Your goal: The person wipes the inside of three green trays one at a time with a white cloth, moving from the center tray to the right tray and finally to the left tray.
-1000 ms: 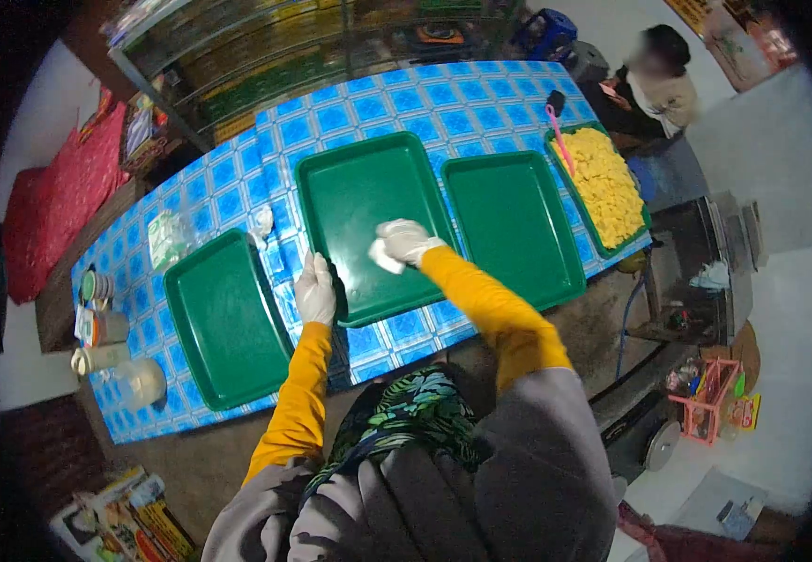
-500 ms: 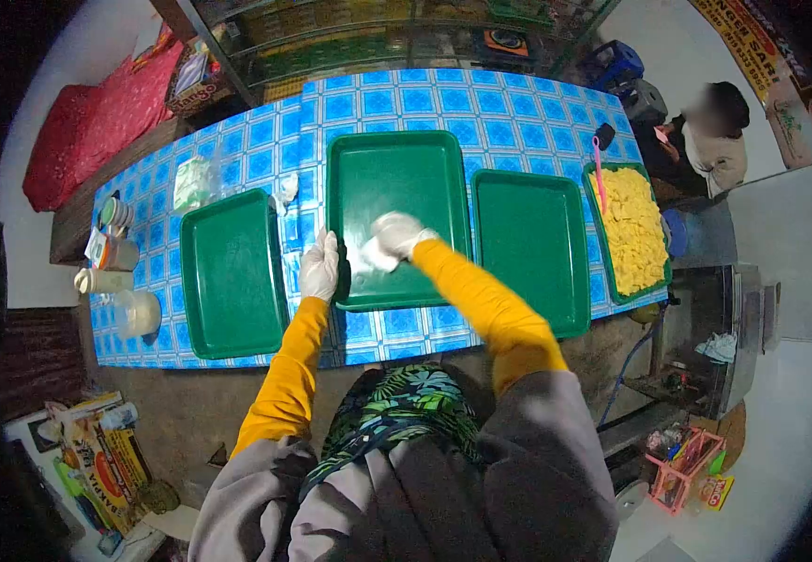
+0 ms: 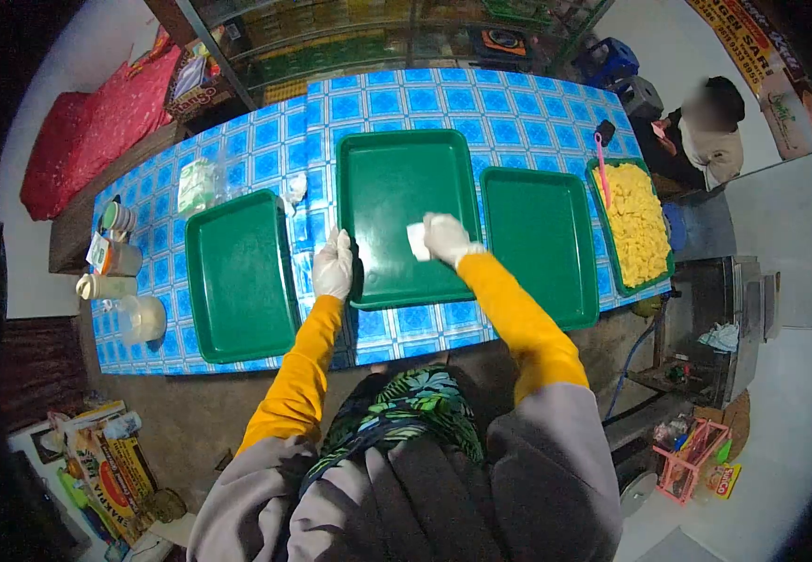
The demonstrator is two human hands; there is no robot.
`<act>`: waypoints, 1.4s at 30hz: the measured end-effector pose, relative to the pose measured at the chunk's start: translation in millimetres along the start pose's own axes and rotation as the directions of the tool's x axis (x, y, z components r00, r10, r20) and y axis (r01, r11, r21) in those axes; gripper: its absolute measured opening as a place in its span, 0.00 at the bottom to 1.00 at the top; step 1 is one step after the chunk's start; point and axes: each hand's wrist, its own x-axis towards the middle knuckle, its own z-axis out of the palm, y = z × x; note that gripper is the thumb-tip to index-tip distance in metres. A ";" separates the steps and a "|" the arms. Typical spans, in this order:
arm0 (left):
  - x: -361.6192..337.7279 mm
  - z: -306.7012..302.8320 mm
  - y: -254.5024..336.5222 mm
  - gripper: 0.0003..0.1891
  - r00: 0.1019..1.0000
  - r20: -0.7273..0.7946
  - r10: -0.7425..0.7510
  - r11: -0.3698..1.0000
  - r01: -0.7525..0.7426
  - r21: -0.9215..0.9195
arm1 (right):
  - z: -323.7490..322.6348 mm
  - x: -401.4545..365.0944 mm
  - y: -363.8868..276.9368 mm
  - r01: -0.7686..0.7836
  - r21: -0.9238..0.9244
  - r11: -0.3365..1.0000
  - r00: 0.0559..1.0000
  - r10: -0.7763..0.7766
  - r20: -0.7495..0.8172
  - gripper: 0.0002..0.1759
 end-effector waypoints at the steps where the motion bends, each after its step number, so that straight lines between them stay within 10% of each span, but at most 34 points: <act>1: 4.8 5.8 -15.0 0.24 0.991 -0.081 0.109 0.991 -0.102 0.089 | -3.5 -17.7 -14.2 -0.071 0.076 0.995 0.995 0.065 0.071 0.13; 5: 5.7 3.9 -12.1 0.24 0.993 -0.063 0.097 0.994 -0.094 0.053 | 32.1 -47.3 -111.0 0.001 0.203 0.979 0.961 -0.058 0.270 0.18; 8: 8.0 0.7 -14.8 0.24 1.000 -0.004 -0.019 0.998 0.019 0.066 | 69.9 -11.0 -114.0 0.207 0.202 0.957 0.976 -0.189 -0.103 0.14; 12: 1.5 2.2 -1.7 0.22 0.998 0.010 0.063 0.985 -0.060 -0.164 | 9.1 70.6 -80.2 0.188 -0.392 0.901 0.938 -0.283 -0.202 0.07; 18: 1.0 0.5 0.0 0.23 0.999 -0.019 0.029 0.999 -0.028 0.030 | -33.1 34.4 27.2 0.376 -0.652 0.658 0.866 -0.500 -0.005 0.03; 22: 3.5 3.1 -8.8 0.23 0.997 -0.045 0.063 0.996 -0.060 0.059 | 30.1 -40.6 42.7 0.179 -0.442 0.879 0.973 -0.224 -0.053 0.06; 24: 4.3 4.6 -12.5 0.23 1.000 -0.002 -0.005 1.000 0.005 -0.020 | -4.0 -73.1 6.3 0.295 -0.494 0.818 0.949 -0.192 0.249 0.07; 27: 6.2 8.6 -19.5 0.23 1.000 0.009 0.011 0.986 -0.010 -0.168 | -6.7 -68.2 -18.6 0.016 -0.423 0.906 0.924 0.148 0.352 0.11; 31: -1.4 1.4 8.6 0.23 0.998 0.000 0.065 0.997 -0.065 0.036 | 16.4 -36.7 -45.8 0.066 0.206 0.976 0.902 -0.146 0.406 0.10; 32: 18.5 6.3 -36.5 0.23 0.987 -0.001 0.163 0.969 -0.160 0.189 | 4.9 -56.0 -54.3 -0.311 0.851 0.423 0.905 -0.141 0.401 0.03; 34: 8.6 -0.9 -7.3 0.22 0.887 -0.156 0.435 0.800 -0.301 0.519 | -37.6 -84.3 -61.2 -0.227 0.973 0.045 0.965 -0.126 0.231 0.10; 36: -16.2 0.6 50.8 0.20 0.917 -0.121 0.379 0.860 -0.301 0.412 | -92.2 -121.6 -35.7 -0.046 0.997 0.064 0.963 0.268 0.027 0.12; 38: -42.3 43.8 69.5 0.19 0.912 0.007 0.411 0.881 -0.398 0.256 | -99.8 -156.7 24.5 -0.133 0.772 0.621 0.806 0.521 -0.280 0.09; 40: -87.8 95.8 88.8 0.20 0.908 0.245 0.339 0.913 -0.381 0.148 | -129.9 -179.4 53.7 -0.513 -0.086 0.854 0.856 0.517 0.029 0.12; 42: -120.0 132.9 96.3 0.27 0.799 0.532 0.280 0.847 -0.467 0.255 | -85.5 -195.6 90.6 -0.402 0.065 0.913 0.899 0.381 0.216 0.18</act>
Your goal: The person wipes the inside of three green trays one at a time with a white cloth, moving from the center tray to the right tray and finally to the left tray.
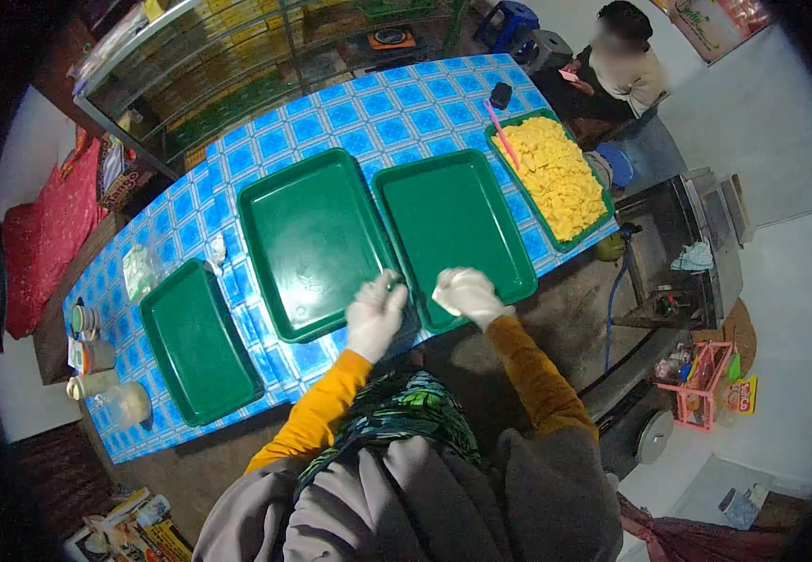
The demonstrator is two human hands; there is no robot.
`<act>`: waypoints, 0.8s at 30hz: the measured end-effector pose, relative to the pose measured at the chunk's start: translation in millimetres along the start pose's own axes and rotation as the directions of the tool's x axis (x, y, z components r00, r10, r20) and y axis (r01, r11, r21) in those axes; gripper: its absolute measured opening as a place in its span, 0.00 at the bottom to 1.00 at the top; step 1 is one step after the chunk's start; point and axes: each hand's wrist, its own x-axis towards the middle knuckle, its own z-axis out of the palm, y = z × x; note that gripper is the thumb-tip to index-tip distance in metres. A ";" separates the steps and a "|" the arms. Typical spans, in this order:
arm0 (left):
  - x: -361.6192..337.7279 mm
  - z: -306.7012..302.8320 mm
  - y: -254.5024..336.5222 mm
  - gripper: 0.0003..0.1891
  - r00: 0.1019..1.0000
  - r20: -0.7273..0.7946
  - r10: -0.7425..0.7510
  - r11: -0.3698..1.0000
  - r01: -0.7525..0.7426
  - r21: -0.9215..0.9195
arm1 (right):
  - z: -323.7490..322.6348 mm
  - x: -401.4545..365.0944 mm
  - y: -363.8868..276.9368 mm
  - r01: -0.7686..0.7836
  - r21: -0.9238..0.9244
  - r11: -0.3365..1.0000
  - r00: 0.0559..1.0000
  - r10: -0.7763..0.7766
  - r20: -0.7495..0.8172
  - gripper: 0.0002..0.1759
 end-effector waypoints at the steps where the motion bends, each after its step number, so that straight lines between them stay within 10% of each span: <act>1: -5.0 15.5 10.9 0.30 0.999 0.014 -0.034 0.999 0.033 0.021 | 12.8 4.4 -2.6 0.081 -0.042 0.996 0.989 -0.075 0.125 0.17; 2: -10.2 27.9 18.5 0.33 0.997 0.027 -0.070 0.997 0.068 0.043 | 28.8 16.5 -13.7 0.058 -0.216 0.975 0.977 -0.011 0.214 0.15; 6: -17.1 61.4 21.9 0.41 0.989 -0.072 -0.132 0.991 0.134 0.030 | 63.0 72.0 -9.3 0.309 -0.095 0.946 0.874 -0.322 -0.363 0.07; 8: -18.2 67.2 29.6 0.43 0.988 -0.068 -0.137 0.990 0.138 0.010 | 30.9 87.6 -7.9 0.299 0.623 0.723 0.949 -0.154 -0.276 0.06; 10: -19.7 71.8 33.0 0.45 0.950 -0.029 -0.311 0.949 0.308 -0.073 | 5.0 115.9 -6.1 0.102 0.796 0.596 0.995 -0.045 -0.095 0.06; 14: -24.1 89.8 33.2 0.45 0.948 -0.206 -0.242 0.969 0.225 -0.100 | -26.7 173.1 5.7 0.165 0.651 0.741 0.952 0.053 -0.301 0.05; 15: -22.7 92.8 34.5 0.45 0.938 -0.262 -0.229 0.972 0.207 -0.107 | -8.3 178.4 12.3 0.347 0.118 0.931 0.804 -0.230 -0.548 0.04; 16: -21.4 93.0 33.9 0.45 0.936 -0.269 -0.227 0.973 0.206 -0.104 | 11.3 178.6 19.5 0.338 -0.467 0.817 0.589 -0.571 -0.573 0.03; 20: -12.9 95.0 33.3 0.40 0.897 -0.141 -0.420 0.908 0.412 -0.082 | 11.7 88.9 28.8 0.820 0.070 0.568 0.537 -0.721 -0.438 0.03; 22: -14.0 94.2 32.4 0.39 0.921 -0.159 -0.355 0.934 0.341 -0.106 | 14.8 134.9 65.7 0.507 -0.336 0.794 0.688 -0.607 -0.397 0.03; 23: -13.3 98.4 30.4 0.40 0.926 -0.233 -0.296 0.955 0.292 -0.055 | -2.0 149.9 68.0 0.467 0.075 0.881 0.773 -0.366 -0.519 0.05; 24: -13.0 95.2 34.0 0.40 0.925 -0.237 -0.297 0.955 0.293 -0.052 | -22.5 151.5 65.8 0.399 0.093 0.912 0.825 -0.313 -0.471 0.08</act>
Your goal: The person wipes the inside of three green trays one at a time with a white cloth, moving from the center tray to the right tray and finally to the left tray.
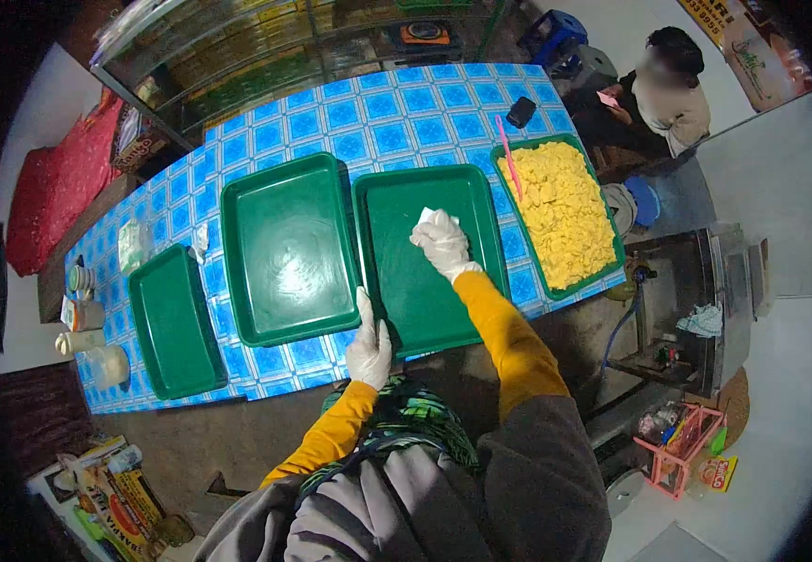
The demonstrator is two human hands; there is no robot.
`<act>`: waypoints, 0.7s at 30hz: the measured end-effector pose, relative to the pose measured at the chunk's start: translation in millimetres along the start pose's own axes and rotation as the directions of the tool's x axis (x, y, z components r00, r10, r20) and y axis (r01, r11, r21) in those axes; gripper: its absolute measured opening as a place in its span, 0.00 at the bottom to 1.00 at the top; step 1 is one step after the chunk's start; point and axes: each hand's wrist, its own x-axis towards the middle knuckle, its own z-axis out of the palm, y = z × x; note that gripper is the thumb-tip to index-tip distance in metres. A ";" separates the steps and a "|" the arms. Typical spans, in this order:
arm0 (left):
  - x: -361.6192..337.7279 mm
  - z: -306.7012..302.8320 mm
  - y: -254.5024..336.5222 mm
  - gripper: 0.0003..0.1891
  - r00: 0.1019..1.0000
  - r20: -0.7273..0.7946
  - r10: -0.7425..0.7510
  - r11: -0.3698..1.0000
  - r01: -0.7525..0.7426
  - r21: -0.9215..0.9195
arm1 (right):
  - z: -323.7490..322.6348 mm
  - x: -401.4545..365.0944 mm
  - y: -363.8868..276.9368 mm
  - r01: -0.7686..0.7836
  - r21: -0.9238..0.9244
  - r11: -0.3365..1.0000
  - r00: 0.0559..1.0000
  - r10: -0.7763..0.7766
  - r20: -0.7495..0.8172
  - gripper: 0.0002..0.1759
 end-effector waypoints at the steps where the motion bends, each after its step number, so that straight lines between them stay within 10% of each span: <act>1: 2.5 -7.1 7.6 0.40 0.992 0.089 -0.093 0.995 0.090 0.045 | -10.4 4.8 -6.2 0.048 -0.065 0.997 0.998 -0.046 0.037 0.08; 6: 6.9 -1.4 10.6 0.41 0.993 0.038 -0.111 0.993 0.108 0.055 | 5.5 -16.3 9.9 0.273 -0.188 0.943 0.961 -0.277 0.008 0.27; 9: 6.1 0.2 6.9 0.43 0.981 0.112 -0.160 0.986 0.154 0.056 | 19.6 7.1 3.7 -0.173 -0.388 0.905 0.983 0.132 -0.128 0.46; 12: 7.1 0.3 3.8 0.43 0.978 0.136 -0.158 0.983 0.144 0.113 | 37.3 35.9 -12.5 0.020 -0.470 0.882 0.984 -0.101 -0.148 0.45; 16: 6.5 8.2 -3.2 0.44 0.996 0.045 -0.078 0.990 0.072 0.123 | 23.2 -47.0 -58.5 0.383 -0.386 0.839 0.922 -0.324 0.211 0.42; 19: 7.1 4.7 0.7 0.44 0.992 0.076 -0.102 0.986 0.091 0.143 | -4.5 -89.7 -46.5 0.307 -0.289 0.907 0.912 -0.193 0.362 0.42; 21: 4.9 5.4 -0.1 0.44 0.993 0.072 -0.092 0.986 0.081 0.146 | -6.4 -78.3 -12.0 0.129 -0.441 0.888 0.986 -0.069 0.150 0.44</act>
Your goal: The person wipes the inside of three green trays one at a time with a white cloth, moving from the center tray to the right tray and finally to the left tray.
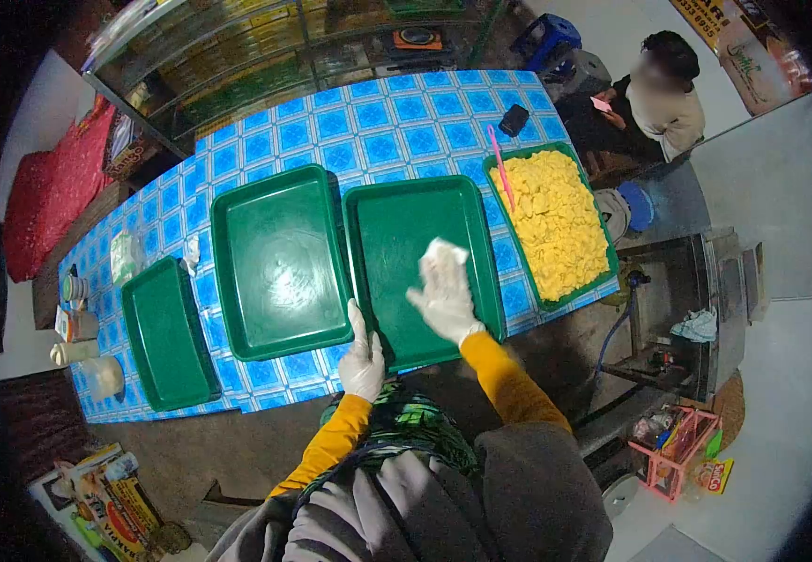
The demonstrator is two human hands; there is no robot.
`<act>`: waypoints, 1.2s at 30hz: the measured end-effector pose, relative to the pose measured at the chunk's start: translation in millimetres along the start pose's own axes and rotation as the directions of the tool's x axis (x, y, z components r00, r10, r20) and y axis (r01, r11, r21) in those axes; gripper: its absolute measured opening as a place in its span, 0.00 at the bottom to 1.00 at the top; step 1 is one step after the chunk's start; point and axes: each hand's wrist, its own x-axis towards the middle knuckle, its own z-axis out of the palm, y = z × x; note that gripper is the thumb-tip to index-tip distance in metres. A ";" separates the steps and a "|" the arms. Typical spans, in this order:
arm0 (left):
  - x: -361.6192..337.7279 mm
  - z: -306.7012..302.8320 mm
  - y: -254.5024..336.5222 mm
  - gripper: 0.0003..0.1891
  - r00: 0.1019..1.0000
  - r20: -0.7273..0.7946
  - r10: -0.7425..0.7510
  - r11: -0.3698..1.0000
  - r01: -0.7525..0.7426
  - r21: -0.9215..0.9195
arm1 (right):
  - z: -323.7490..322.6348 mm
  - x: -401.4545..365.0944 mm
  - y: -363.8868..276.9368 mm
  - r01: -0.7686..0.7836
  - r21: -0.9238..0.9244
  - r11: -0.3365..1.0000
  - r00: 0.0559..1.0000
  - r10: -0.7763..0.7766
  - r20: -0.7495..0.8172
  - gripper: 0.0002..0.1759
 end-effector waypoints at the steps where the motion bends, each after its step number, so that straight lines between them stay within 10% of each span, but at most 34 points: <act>1: 1.8 0.2 -0.6 0.44 1.000 -0.012 0.011 1.000 -0.011 0.007 | 14.0 15.3 15.6 -0.152 -0.013 0.988 0.986 0.151 -0.072 0.44; 9: 3.0 -6.4 -3.1 0.44 0.997 0.076 -0.002 1.000 0.004 -0.022 | 34.7 147.2 5.2 -0.518 0.339 0.785 0.780 0.597 -0.190 0.46; 13: 8.2 -4.9 -4.7 0.44 0.997 0.080 -0.006 1.000 0.005 0.007 | 47.6 121.8 -16.7 0.069 0.177 0.982 0.945 -0.007 -0.327 0.39; 21: 5.5 7.7 -4.9 0.43 1.000 0.017 0.021 1.000 -0.021 -0.015 | 23.7 88.1 -51.0 0.414 0.187 0.891 0.902 -0.375 -0.214 0.31; 31: 5.4 4.5 3.5 0.45 1.000 -0.025 0.012 1.000 -0.013 -0.026 | 6.8 140.9 -35.8 0.370 0.040 0.928 0.926 -0.365 -0.096 0.36; 36: 3.4 4.4 6.5 0.44 0.999 -0.040 -0.028 0.999 0.026 -0.028 | 7.1 119.8 16.2 0.092 0.064 0.994 0.992 -0.085 -0.096 0.38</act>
